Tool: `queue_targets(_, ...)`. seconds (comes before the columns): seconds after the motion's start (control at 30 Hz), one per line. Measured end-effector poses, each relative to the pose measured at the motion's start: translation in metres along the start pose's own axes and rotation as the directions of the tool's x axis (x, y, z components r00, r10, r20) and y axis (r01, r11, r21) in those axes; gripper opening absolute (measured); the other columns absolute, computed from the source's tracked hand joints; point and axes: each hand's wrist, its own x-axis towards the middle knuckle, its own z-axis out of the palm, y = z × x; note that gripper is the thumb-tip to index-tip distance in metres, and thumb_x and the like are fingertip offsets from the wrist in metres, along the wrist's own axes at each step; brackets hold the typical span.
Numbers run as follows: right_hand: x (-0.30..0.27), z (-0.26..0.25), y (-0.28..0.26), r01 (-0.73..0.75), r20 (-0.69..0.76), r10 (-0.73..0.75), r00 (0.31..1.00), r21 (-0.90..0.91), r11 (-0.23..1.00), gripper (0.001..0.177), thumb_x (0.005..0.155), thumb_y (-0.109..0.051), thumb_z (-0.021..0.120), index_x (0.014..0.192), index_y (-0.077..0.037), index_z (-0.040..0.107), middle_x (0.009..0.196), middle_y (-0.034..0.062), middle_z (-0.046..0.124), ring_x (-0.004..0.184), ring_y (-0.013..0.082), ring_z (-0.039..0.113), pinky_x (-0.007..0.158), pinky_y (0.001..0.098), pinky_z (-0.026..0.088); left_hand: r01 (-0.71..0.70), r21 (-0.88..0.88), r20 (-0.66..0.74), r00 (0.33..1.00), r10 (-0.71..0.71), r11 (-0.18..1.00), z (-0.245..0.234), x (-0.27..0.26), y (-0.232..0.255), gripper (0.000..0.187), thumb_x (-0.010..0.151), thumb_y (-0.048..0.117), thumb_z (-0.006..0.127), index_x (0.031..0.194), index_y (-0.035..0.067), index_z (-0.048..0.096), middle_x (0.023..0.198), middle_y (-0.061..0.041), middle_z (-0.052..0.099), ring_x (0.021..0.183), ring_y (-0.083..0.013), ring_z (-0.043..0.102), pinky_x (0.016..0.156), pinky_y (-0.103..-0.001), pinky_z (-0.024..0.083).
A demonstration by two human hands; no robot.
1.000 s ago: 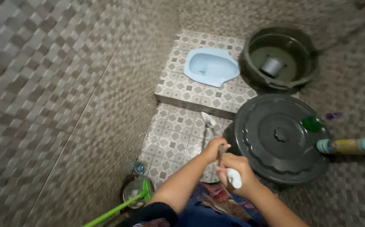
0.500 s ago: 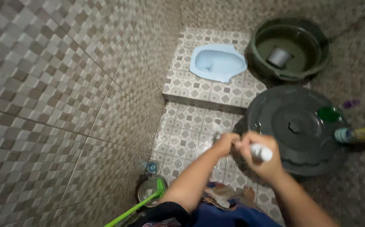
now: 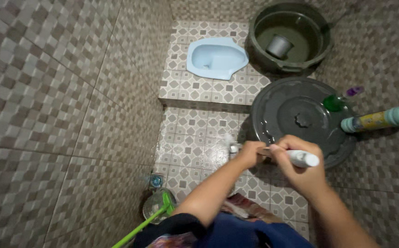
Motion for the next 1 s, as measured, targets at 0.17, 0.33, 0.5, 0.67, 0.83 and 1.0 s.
queue_targets(0.17, 0.005, -0.021, 0.014, -0.011, 0.081, -0.005, 0.997, 0.204, 0.979, 0.019, 0.093, -0.006, 0.066, 0.075, -0.003, 0.063, 0.074, -0.0002, 0.067, 0.068, 0.0043, 0.056, 0.061, 0.0229, 0.044, 0.035, 0.025, -0.051, 0.998, -0.034, 0.999, -0.003, -0.002, 0.026, 0.009, 0.080, 0.014, 0.072, 0.076, 0.007, 0.067, 0.073, -0.017, 0.067, 0.064, -0.0289, 0.067, 0.060, -0.041, 0.050)
queue_targets(0.33, 0.011, 0.010, 0.025, -0.060, 0.120, 0.020, 0.993, 0.346, 0.936, 0.016, 0.092, -0.007, 0.067, 0.077, -0.003, 0.065, 0.076, -0.0002, 0.067, 0.068, 0.0039, 0.056, 0.061, 0.0229, 0.045, 0.056, 0.257, -0.061, 0.997, -0.041, 0.965, -0.059, -0.035, 0.001, 0.011, 0.079, 0.014, 0.070, 0.077, 0.005, 0.065, 0.077, -0.019, 0.067, 0.072, -0.0353, 0.067, 0.065, -0.044, 0.050)
queue_targets(0.5, 0.033, 0.013, 0.013, -0.001, 0.214, -0.043, 0.976, 0.201, 0.980, 0.022, 0.092, -0.008, 0.068, 0.071, -0.003, 0.063, 0.068, -0.0005, 0.062, 0.062, 0.0048, 0.052, 0.056, 0.0237, 0.043, 0.067, 0.205, -0.147, 0.988, -0.037, 0.976, -0.058, -0.021, 0.000, 0.009, 0.082, 0.016, 0.069, 0.078, 0.007, 0.068, 0.078, -0.016, 0.070, 0.071, -0.0315, 0.069, 0.066, -0.042, 0.053)
queue_targets(0.67, 0.051, -0.017, 0.012, 0.125, 0.204, -0.138, 0.969, 0.074, 0.989, 0.020, 0.089, -0.009, 0.069, 0.071, -0.004, 0.062, 0.064, -0.0022, 0.061, 0.059, 0.0044, 0.053, 0.054, 0.0233, 0.044, 0.043, 0.049, -0.132, 0.991, -0.037, 0.998, -0.022, 0.028, 0.010, 0.011, 0.087, 0.016, 0.069, 0.081, 0.007, 0.067, 0.077, -0.015, 0.069, 0.072, -0.0280, 0.067, 0.067, -0.041, 0.053)
queue_targets(0.83, 0.075, -0.035, 0.037, 0.099, 0.227, -0.142, 0.963, 0.192, 0.976, 0.017, 0.091, -0.009, 0.068, 0.075, -0.004, 0.064, 0.069, -0.0038, 0.062, 0.064, 0.0024, 0.052, 0.057, 0.0221, 0.042, 0.026, 0.094, -0.094, 0.995, -0.018, 0.995, -0.020, 0.063, 0.013, 0.012, 0.085, 0.016, 0.068, 0.080, 0.005, 0.067, 0.079, -0.016, 0.070, 0.072, -0.0266, 0.068, 0.069, -0.041, 0.054)
queue_targets(1.0, 0.101, -0.001, 0.053, -0.042, 0.261, -0.049, 0.964, 0.334, 0.941, 0.020, 0.091, -0.011, 0.070, 0.074, -0.005, 0.062, 0.070, -0.0066, 0.056, 0.065, 0.0008, 0.048, 0.056, 0.0213, 0.037, 0.220, 0.171, -0.190, 0.964, -0.187, 0.960, -0.072, 0.033, 0.001, 0.012, 0.078, 0.018, 0.070, 0.082, 0.007, 0.072, 0.078, -0.015, 0.072, 0.071, -0.0299, 0.070, 0.066, -0.041, 0.053)
